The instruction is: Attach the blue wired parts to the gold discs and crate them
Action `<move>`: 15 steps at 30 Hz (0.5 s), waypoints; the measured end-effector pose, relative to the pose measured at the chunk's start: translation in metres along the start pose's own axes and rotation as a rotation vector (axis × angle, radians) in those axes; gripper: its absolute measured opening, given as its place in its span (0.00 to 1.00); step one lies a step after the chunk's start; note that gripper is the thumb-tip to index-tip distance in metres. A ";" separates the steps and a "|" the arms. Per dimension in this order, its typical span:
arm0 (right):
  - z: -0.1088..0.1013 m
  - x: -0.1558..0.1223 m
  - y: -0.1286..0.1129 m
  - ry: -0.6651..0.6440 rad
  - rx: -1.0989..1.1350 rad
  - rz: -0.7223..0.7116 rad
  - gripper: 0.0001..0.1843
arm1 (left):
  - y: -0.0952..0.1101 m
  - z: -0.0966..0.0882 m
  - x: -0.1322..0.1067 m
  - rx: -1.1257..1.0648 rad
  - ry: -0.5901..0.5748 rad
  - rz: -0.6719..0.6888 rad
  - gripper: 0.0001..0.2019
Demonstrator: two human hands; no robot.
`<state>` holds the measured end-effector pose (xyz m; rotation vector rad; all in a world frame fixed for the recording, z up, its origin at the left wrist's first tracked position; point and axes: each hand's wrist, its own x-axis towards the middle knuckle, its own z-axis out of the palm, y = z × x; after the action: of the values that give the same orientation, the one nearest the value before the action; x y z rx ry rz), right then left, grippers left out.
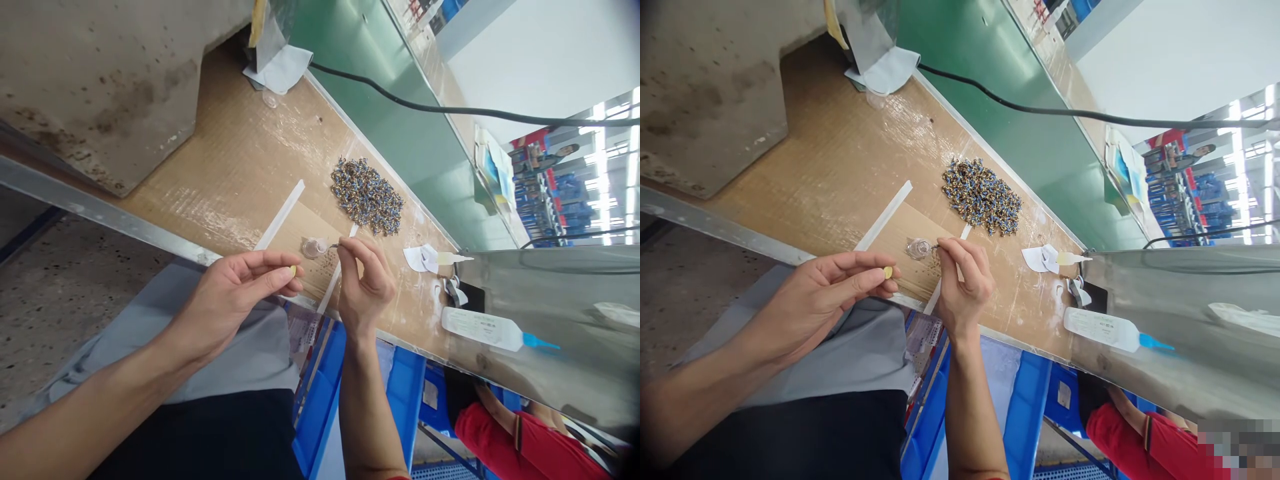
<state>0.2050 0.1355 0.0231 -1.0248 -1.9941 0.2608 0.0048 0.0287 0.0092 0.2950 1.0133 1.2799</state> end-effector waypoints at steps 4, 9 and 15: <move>0.000 -0.002 -0.002 0.003 -0.031 0.023 0.08 | -0.001 -0.001 0.001 0.001 0.002 -0.001 0.12; 0.002 -0.006 0.000 -0.005 -0.005 0.029 0.09 | 0.000 -0.002 0.000 0.012 0.007 0.004 0.14; 0.001 -0.009 -0.002 0.024 0.013 0.111 0.08 | 0.000 -0.001 0.000 0.017 0.011 0.002 0.15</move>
<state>0.2057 0.1278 0.0176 -1.1272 -1.9144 0.3202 0.0044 0.0286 0.0088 0.3023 1.0334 1.2761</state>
